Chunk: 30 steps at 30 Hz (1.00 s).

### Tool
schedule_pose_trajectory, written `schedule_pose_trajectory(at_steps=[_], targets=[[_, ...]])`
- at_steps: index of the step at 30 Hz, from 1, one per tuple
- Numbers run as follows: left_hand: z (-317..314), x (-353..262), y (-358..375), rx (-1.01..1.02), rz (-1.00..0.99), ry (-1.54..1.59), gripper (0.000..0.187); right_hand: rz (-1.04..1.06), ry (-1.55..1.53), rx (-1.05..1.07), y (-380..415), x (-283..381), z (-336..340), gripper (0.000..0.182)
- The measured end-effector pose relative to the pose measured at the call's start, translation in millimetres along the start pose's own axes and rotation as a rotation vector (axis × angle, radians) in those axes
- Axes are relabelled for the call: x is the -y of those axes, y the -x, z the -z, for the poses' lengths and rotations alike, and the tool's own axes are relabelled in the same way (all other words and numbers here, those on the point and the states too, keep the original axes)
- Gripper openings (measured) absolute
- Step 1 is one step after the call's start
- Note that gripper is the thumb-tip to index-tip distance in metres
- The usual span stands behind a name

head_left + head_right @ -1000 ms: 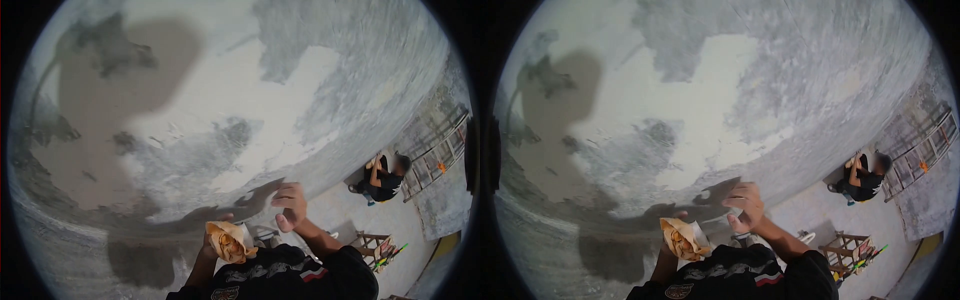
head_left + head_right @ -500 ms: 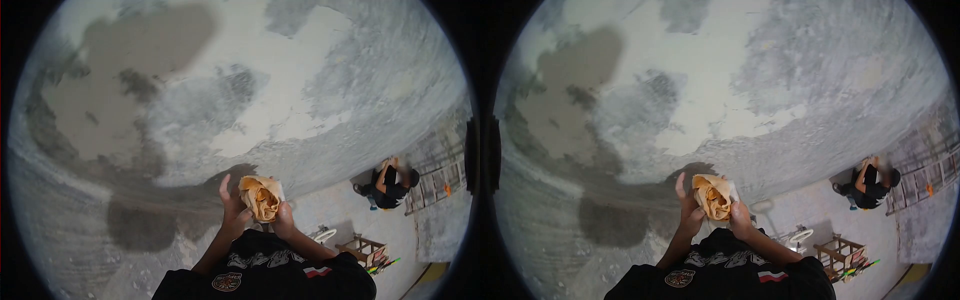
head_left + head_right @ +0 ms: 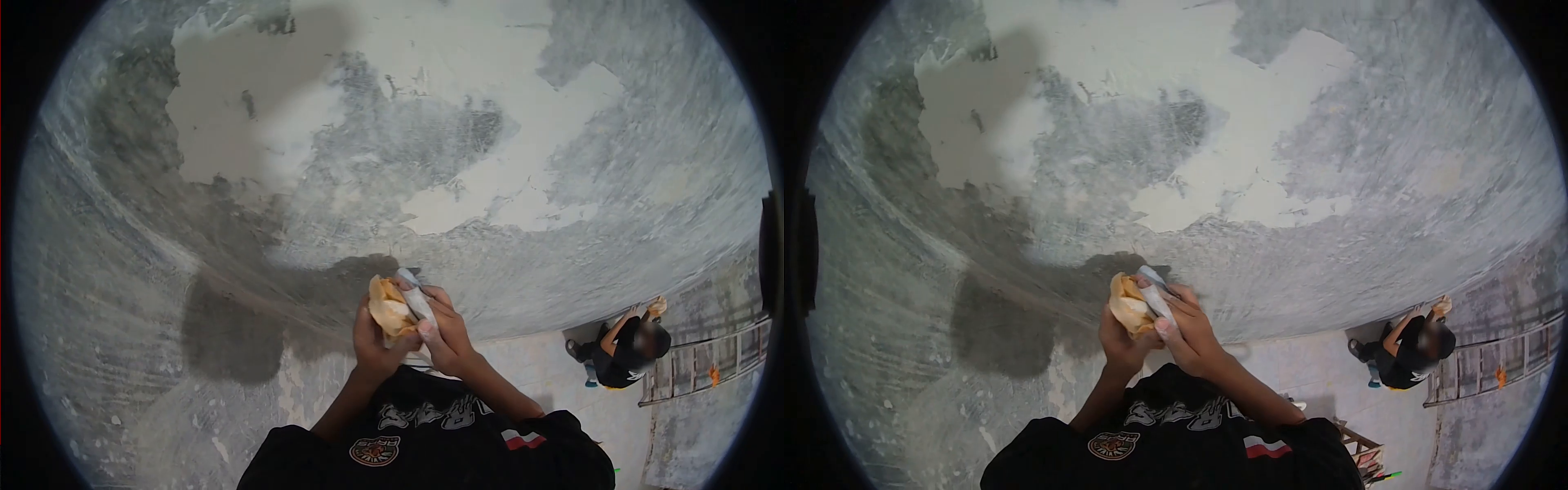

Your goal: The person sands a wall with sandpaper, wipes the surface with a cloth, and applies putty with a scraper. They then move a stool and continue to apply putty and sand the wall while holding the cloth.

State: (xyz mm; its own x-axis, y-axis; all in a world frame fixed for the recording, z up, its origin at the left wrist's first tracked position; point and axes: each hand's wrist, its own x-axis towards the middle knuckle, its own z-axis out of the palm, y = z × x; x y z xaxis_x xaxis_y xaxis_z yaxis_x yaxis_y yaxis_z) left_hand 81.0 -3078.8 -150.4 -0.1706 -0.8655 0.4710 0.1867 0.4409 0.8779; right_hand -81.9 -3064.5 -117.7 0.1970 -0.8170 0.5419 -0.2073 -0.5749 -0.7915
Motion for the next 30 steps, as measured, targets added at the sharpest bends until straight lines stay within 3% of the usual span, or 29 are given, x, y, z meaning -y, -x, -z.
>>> schedule_pose_trajectory(at_steps=[5, 7, 8, 10, 11, 13, 17, 20, 26, 30], targets=[[19, -4, 1, -0.183, 0.064, 0.085, 0.062, 0.099, 0.129, 0.055, -7, 8, 22, 0.041], [26, -6, 0, -0.201, 0.038, 0.068, 0.061, 0.169, 0.442, -0.093, -6, 9, 37, 0.041], [28, -7, -1, -0.209, 0.015, 0.046, 0.060, 0.172, 0.441, -0.084, -11, 14, 44, 0.041], [28, -7, -1, -0.242, 0.031, 0.032, 0.058, 0.441, 1.094, -0.178, -30, 22, 58, 0.042], [29, -6, -1, -0.238, 0.007, 0.026, 0.056, 0.442, 1.088, -0.172, -40, 19, 63, 0.042], [29, -5, -1, -0.231, -0.012, 0.014, 0.054, 0.680, 1.358, -0.202, -63, 11, 68, 0.040], [31, -1, -3, -0.217, -0.040, 0.026, 0.051, 0.746, 1.609, -0.201, -101, 8, 83, 0.041], [33, 3, -13, -0.241, -0.038, 0.050, 0.050, 0.714, 1.495, -0.361, -113, 1, 71, 0.041], [48, 3, -18, -0.288, -0.029, 0.047, 0.048, 0.678, 1.546, -0.247, -65, -58, 59, 0.041], [57, 0, -21, -0.250, -0.055, 0.031, 0.049, 0.535, 1.376, -0.404, -96, -22, 37, 0.043]])
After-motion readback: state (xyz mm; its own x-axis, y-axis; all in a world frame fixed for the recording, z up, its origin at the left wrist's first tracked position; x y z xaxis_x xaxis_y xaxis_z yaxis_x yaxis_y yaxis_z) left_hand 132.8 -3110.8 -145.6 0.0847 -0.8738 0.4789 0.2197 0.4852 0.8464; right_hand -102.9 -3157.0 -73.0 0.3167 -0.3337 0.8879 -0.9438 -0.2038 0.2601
